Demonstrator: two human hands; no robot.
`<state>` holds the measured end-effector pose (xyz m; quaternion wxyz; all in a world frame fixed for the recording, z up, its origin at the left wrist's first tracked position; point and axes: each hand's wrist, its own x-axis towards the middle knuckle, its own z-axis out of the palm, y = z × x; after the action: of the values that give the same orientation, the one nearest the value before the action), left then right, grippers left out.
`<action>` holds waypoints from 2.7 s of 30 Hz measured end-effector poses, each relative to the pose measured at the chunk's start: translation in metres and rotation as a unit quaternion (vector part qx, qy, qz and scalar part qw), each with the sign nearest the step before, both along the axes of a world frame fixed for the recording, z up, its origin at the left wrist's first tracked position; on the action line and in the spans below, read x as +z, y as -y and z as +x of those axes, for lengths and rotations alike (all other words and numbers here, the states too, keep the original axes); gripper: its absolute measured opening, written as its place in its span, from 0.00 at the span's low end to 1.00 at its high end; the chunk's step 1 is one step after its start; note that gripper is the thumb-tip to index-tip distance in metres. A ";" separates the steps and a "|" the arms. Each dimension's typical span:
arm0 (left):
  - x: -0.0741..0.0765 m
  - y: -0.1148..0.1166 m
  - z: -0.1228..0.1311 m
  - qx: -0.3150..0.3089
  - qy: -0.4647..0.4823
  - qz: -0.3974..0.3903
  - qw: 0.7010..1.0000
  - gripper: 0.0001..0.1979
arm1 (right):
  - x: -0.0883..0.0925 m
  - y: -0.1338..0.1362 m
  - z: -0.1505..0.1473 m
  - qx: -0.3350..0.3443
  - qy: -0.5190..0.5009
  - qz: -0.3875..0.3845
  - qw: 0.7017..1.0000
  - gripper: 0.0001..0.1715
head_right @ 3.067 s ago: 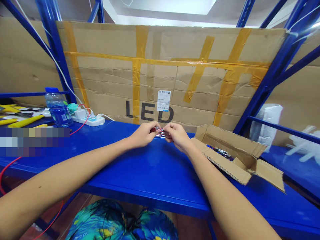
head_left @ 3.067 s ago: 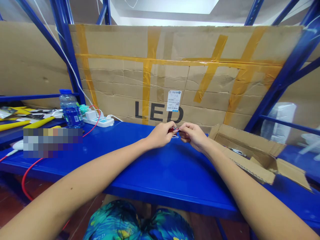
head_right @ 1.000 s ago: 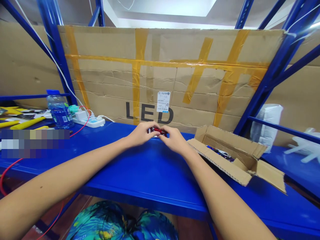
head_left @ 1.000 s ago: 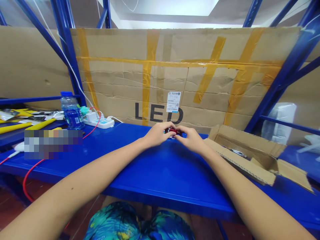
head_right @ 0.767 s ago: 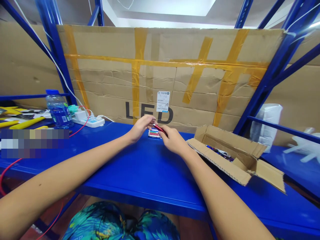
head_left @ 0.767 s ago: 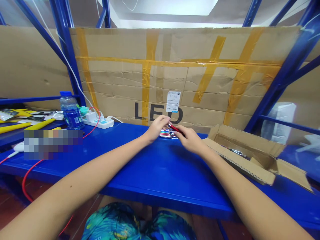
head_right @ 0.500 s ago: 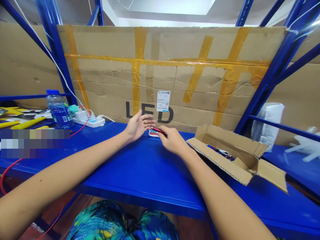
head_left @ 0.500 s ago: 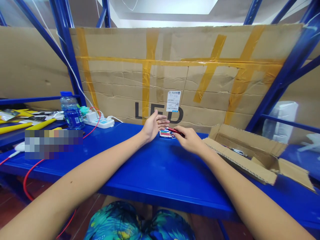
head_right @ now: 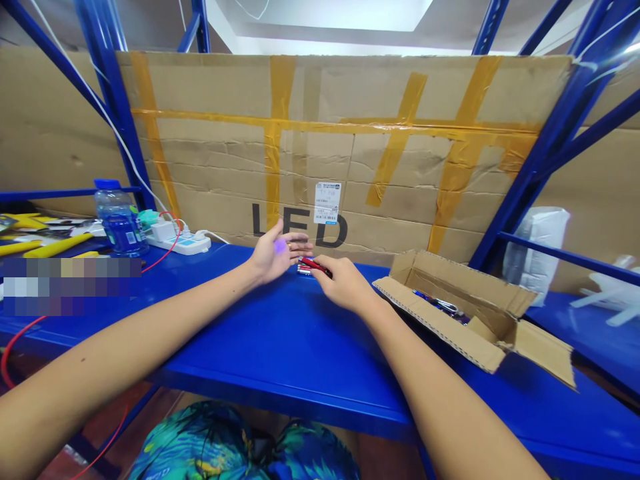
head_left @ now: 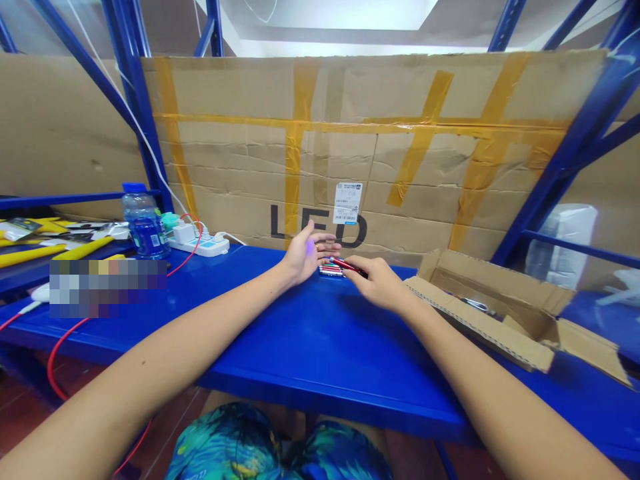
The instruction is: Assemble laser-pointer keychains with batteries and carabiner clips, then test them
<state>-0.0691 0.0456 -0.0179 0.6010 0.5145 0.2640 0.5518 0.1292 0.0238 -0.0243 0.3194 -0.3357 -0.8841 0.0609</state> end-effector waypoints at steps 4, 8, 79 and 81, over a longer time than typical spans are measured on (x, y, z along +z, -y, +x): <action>0.000 0.000 0.001 0.001 -0.001 -0.011 1.000 0.33 | 0.000 0.001 0.000 0.024 0.014 -0.026 0.999 0.17; 0.000 0.000 0.001 0.004 0.008 -0.022 1.000 0.34 | 0.001 0.002 0.000 0.028 0.021 -0.034 0.999 0.18; -0.001 0.001 0.001 -0.058 0.017 -0.039 0.997 0.33 | 0.001 0.000 0.002 0.014 0.000 -0.031 0.999 0.18; -0.001 0.001 0.001 -0.056 0.018 -0.038 0.998 0.33 | 0.001 0.000 0.002 0.014 0.002 -0.030 0.999 0.18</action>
<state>-0.0683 0.0448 -0.0185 0.6546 0.4953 0.2450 0.5160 0.1308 0.0233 -0.0231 0.3067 -0.3331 -0.8869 0.0915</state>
